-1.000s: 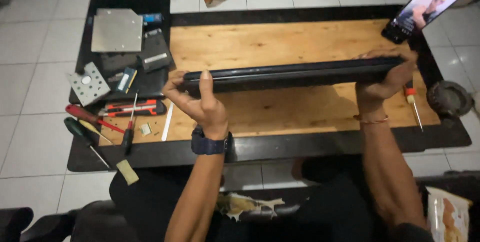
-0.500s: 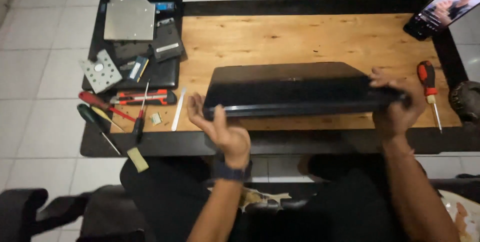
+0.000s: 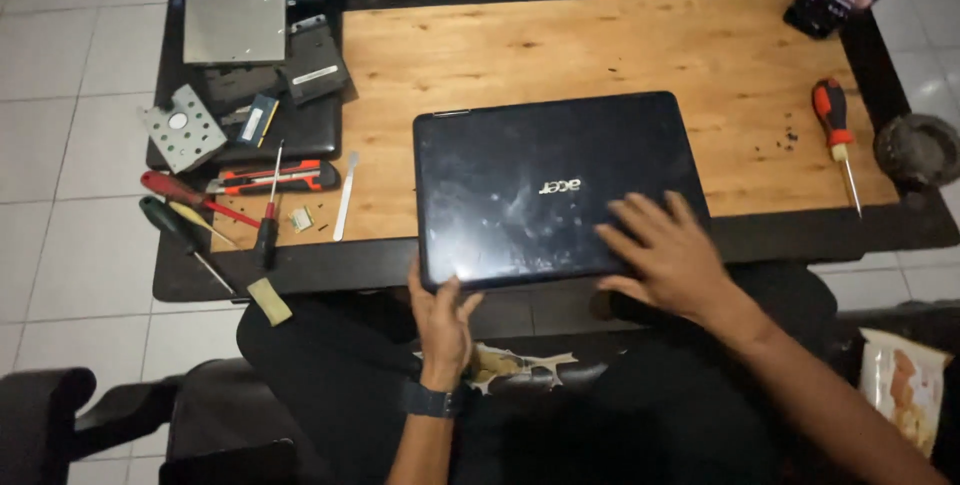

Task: Disassembling a laptop by removing screws from the bottom and prying the keyboard bezel using a thin tool.

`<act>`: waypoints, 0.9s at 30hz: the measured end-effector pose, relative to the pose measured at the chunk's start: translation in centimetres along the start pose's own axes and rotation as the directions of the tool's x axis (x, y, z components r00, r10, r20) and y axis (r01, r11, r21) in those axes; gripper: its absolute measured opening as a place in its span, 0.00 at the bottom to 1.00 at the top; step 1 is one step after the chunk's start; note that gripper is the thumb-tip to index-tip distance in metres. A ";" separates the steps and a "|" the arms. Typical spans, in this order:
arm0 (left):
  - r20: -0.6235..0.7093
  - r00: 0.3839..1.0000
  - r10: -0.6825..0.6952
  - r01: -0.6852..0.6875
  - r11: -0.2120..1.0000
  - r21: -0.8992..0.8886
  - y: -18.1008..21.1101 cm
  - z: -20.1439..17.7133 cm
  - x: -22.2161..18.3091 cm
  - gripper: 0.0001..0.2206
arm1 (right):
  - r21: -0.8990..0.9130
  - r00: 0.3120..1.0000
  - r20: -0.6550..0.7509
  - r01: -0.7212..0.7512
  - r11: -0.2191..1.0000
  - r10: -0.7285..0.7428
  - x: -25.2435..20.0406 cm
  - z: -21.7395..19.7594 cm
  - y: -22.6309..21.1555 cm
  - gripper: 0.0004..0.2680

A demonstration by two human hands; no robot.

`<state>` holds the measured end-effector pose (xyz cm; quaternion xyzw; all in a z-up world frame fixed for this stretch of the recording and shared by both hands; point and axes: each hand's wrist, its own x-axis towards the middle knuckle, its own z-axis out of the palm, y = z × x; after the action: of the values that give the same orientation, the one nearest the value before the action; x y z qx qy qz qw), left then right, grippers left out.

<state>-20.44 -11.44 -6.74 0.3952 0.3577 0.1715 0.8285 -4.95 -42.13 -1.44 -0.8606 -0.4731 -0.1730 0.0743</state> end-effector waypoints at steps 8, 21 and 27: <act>0.323 0.943 0.084 -0.144 0.975 0.168 2.5 -1.9 1.0 0.50 | -0.064 0.973 -0.082 0.211 0.975 -0.216 3.5 2.1 -2.0 0.22; 0.217 0.935 0.280 -0.311 0.943 0.122 -2.6 -4.5 4.0 0.48 | -0.142 0.942 -0.154 0.277 0.950 -0.298 3.8 -0.1 -2.5 0.16; 0.176 0.947 0.267 -0.292 0.946 0.139 -0.3 -2.7 2.9 0.44 | -0.182 0.939 -0.151 0.280 0.943 -0.308 4.2 -1.1 -2.8 0.14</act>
<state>-20.43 -8.53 -9.45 0.5208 0.2452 0.2264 0.7857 -5.47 -37.63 1.05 -0.7643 -0.5730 -0.2951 0.0208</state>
